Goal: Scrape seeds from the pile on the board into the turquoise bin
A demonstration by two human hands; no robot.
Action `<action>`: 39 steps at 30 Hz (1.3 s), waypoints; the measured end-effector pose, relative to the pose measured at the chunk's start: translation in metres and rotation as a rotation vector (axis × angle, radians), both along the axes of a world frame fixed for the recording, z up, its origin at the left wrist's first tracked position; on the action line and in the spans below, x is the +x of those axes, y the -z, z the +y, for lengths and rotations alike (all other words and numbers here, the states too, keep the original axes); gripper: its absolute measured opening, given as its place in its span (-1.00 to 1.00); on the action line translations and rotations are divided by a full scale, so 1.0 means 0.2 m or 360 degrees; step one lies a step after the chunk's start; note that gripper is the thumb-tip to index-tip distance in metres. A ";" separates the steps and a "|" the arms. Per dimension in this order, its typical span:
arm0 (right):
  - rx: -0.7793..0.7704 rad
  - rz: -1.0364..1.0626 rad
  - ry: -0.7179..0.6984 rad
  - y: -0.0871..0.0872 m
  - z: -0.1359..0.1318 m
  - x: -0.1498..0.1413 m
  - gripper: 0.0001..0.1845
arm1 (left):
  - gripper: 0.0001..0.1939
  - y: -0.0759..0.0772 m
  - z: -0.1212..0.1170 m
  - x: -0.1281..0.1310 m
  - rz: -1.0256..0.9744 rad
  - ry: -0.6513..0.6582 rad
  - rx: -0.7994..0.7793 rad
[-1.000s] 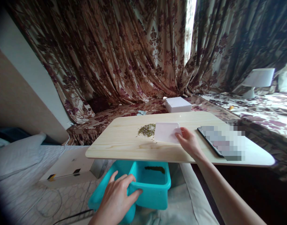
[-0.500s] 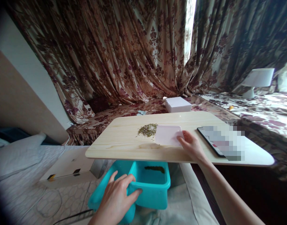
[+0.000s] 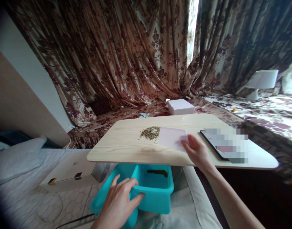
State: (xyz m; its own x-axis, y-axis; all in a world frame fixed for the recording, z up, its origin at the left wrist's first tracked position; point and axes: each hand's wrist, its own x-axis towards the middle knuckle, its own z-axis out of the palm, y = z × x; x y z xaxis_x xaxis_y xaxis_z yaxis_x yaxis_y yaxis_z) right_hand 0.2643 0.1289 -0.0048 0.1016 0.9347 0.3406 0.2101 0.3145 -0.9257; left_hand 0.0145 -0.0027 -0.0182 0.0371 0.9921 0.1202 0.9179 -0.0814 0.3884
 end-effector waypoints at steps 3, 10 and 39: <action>0.0039 0.0048 0.0002 0.03 0.09 -0.04 -0.80 | -0.92 0.00 0.00 0.00 -0.0009 0.0000 -0.0001; -0.0037 -0.0063 -0.0004 0.07 0.12 -0.09 -0.87 | -0.92 0.01 0.01 -0.01 -0.0018 0.0008 -0.0012; 0.0118 -0.0173 0.0030 0.07 0.21 -0.09 -0.89 | -0.93 0.01 0.00 -0.01 -0.0002 0.0007 0.0002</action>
State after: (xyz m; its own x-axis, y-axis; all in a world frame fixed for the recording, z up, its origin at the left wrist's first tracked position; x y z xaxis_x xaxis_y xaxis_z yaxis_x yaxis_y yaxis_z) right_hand 0.2473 0.1708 -0.0187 0.0775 0.9048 0.4188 0.3143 0.3764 -0.8715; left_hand 0.0127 -0.0019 -0.0194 0.0415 0.9917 0.1215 0.9171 -0.0861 0.3894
